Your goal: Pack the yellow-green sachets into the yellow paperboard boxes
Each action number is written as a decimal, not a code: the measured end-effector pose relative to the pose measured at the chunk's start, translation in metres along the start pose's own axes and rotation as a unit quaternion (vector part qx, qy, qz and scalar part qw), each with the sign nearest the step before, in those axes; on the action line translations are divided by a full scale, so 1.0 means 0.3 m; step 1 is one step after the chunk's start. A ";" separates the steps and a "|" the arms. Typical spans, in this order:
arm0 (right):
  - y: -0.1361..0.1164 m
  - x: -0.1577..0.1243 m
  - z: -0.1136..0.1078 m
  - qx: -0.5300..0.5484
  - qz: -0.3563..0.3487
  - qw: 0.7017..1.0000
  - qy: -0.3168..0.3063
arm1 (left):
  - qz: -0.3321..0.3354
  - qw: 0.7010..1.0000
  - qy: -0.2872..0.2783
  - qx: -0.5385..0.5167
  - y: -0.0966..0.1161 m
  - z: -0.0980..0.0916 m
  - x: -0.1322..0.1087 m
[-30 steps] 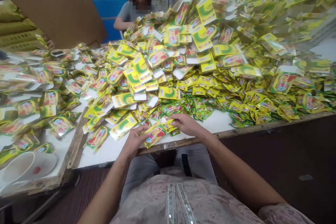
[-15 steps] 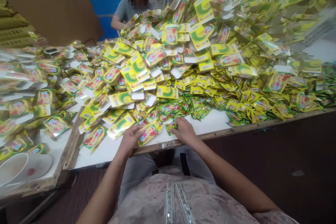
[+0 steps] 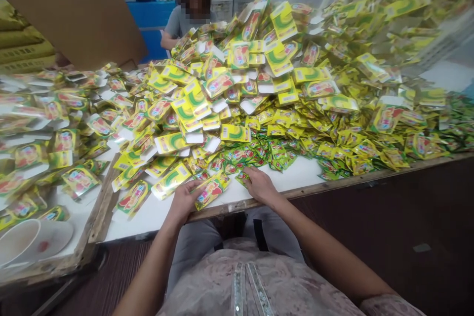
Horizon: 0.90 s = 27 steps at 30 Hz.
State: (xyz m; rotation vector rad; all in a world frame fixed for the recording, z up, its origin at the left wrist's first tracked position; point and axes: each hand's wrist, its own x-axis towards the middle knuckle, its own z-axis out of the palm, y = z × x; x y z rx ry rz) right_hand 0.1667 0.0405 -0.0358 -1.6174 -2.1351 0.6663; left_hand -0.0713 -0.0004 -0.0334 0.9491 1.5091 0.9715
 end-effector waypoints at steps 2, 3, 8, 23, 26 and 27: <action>0.000 0.000 -0.011 0.101 0.004 0.995 0.010 | 0.008 1.000 -0.009 -0.003 0.003 -0.004 -0.006; -0.003 0.003 -0.021 0.165 0.015 0.986 0.003 | 0.014 1.000 -0.015 -0.004 0.005 -0.006 -0.008; -0.049 0.041 -0.075 0.392 0.054 0.913 -0.102 | 0.029 0.999 -0.029 -0.013 0.021 -0.007 -0.013; -0.144 0.061 -0.089 0.149 -0.064 0.987 -0.009 | 0.004 0.985 -0.098 -0.141 0.018 0.019 -0.020; -0.154 0.048 -0.075 0.130 -0.083 0.988 0.025 | -0.007 0.979 -0.093 -0.182 0.013 0.041 -0.023; -0.153 0.045 -0.068 0.142 -0.076 0.987 0.016 | -0.014 0.976 -0.100 -0.194 0.013 0.048 -0.026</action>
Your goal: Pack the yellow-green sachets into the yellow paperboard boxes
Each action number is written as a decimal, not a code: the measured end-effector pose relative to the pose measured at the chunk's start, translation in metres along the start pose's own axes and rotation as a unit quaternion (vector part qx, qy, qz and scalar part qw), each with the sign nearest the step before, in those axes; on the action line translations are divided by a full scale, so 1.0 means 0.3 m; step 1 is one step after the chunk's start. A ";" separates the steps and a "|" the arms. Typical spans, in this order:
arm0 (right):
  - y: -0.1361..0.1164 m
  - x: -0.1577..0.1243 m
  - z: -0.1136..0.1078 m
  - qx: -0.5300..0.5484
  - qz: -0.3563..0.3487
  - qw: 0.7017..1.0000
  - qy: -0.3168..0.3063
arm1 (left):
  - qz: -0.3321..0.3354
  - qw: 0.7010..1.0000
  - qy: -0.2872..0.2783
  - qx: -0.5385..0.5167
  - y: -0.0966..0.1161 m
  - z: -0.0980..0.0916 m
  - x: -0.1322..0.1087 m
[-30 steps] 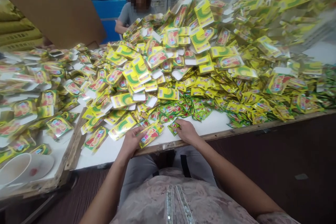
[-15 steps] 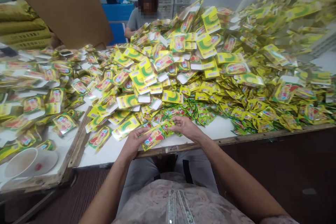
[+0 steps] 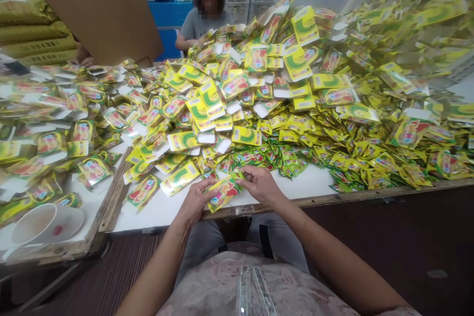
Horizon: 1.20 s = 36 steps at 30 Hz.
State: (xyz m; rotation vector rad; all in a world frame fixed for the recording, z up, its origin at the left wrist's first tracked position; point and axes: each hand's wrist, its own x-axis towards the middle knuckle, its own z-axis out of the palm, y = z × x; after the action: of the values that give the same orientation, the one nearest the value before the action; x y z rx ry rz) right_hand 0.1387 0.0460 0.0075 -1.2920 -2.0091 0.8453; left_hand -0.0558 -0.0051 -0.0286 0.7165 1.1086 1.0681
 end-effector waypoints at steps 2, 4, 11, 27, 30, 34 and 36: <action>0.010 -0.007 0.007 0.046 0.029 0.998 -0.036 | -0.020 1.000 -0.021 -0.006 -0.003 0.015 -0.007; 0.021 -0.013 0.007 0.105 0.058 0.990 -0.080 | -0.041 0.998 -0.039 0.009 -0.002 0.029 -0.013; 0.020 -0.030 -0.001 0.096 0.040 0.993 0.058 | 0.009 1.000 0.016 -0.007 0.006 0.061 -0.004; -0.029 -0.041 0.089 0.215 0.036 0.964 -0.154 | -0.057 0.997 0.045 -0.022 0.014 0.043 -0.040; -0.047 -0.035 0.131 0.306 0.082 0.927 -0.202 | -0.070 0.996 0.056 0.008 0.031 0.018 -0.054; -0.040 -0.023 0.137 0.264 0.066 0.961 -0.055 | -0.013 0.971 0.186 0.149 0.204 -0.111 -0.080; 0.002 -0.008 0.100 0.200 0.047 0.978 0.044 | 0.120 0.907 0.328 0.237 0.359 -0.215 -0.100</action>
State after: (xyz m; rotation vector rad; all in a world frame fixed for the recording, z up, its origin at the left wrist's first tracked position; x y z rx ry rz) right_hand 0.1169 0.0381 -0.0119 -1.1724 -1.6135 1.1466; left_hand -0.1528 0.0022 0.0562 0.9205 1.9432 1.3105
